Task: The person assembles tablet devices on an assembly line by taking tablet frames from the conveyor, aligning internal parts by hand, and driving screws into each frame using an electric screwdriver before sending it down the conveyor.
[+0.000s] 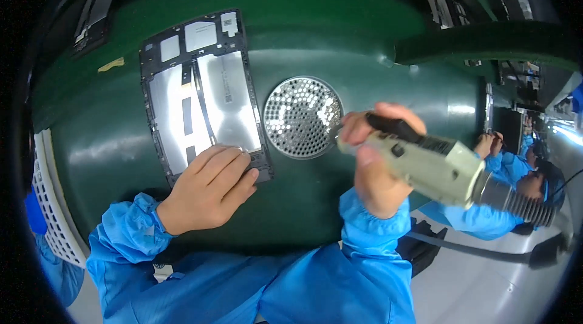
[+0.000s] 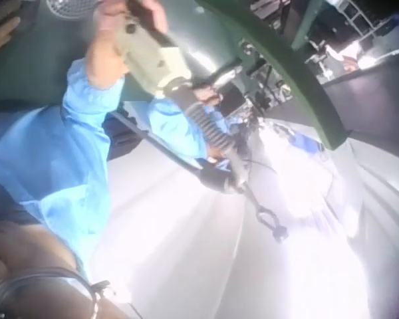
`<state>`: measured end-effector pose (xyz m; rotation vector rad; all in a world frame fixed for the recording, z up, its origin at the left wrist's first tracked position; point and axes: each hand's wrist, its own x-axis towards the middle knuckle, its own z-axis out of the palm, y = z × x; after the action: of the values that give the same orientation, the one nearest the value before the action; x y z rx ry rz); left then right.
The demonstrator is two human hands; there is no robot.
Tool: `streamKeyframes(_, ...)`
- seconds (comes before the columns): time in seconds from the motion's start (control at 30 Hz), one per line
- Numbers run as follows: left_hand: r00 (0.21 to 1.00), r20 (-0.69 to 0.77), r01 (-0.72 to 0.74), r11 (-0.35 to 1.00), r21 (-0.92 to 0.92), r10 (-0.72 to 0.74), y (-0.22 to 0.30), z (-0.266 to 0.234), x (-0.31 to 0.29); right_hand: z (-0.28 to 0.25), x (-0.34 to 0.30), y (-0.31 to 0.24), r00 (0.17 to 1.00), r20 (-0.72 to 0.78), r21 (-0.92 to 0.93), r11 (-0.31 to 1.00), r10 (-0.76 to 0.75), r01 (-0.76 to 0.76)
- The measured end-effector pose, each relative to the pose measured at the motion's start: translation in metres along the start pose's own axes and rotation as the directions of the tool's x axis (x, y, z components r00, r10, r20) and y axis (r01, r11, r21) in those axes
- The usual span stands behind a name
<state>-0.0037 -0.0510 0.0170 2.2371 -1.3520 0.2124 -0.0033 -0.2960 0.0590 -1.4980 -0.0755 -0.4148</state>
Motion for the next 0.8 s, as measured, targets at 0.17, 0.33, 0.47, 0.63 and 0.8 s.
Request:
streamKeyframes(0.17, 0.997, -0.003, 0.076, 0.991, -0.109, -0.077, -0.006, 0.0, 0.003, 0.014, 0.002, 0.01, 0.996, 0.079, 0.017, 0.999, -0.048, 0.047)
streamKeyframes(0.33, 0.993, 0.094, 0.085, 0.983, -0.163, -0.07, -0.012, -0.005, 0.004, 0.02, 0.012, 0.019, 0.998, 0.013, 0.001, 0.998, -0.057, 0.057)
streamKeyframes(0.47, 0.992, 0.103, 0.091, 0.984, -0.15, -0.076, -0.012, -0.006, 0.006, 0.016, 0.012, 0.021, 0.998, 0.006, -0.014, 0.998, -0.055, 0.056)
streamKeyframes(0.63, 0.999, 0.022, 0.045, 0.996, -0.082, -0.043, -0.016, -0.001, 0.006, 0.016, 0.012, 0.028, 1.0, 0.007, -0.015, 1.0, -0.026, 0.026)
streamKeyframes(0.8, 0.997, 0.022, 0.069, 0.995, -0.067, -0.067, -0.013, 0.001, 0.005, 0.016, 0.011, 0.03, 0.999, 0.004, -0.004, 0.999, -0.034, 0.034)
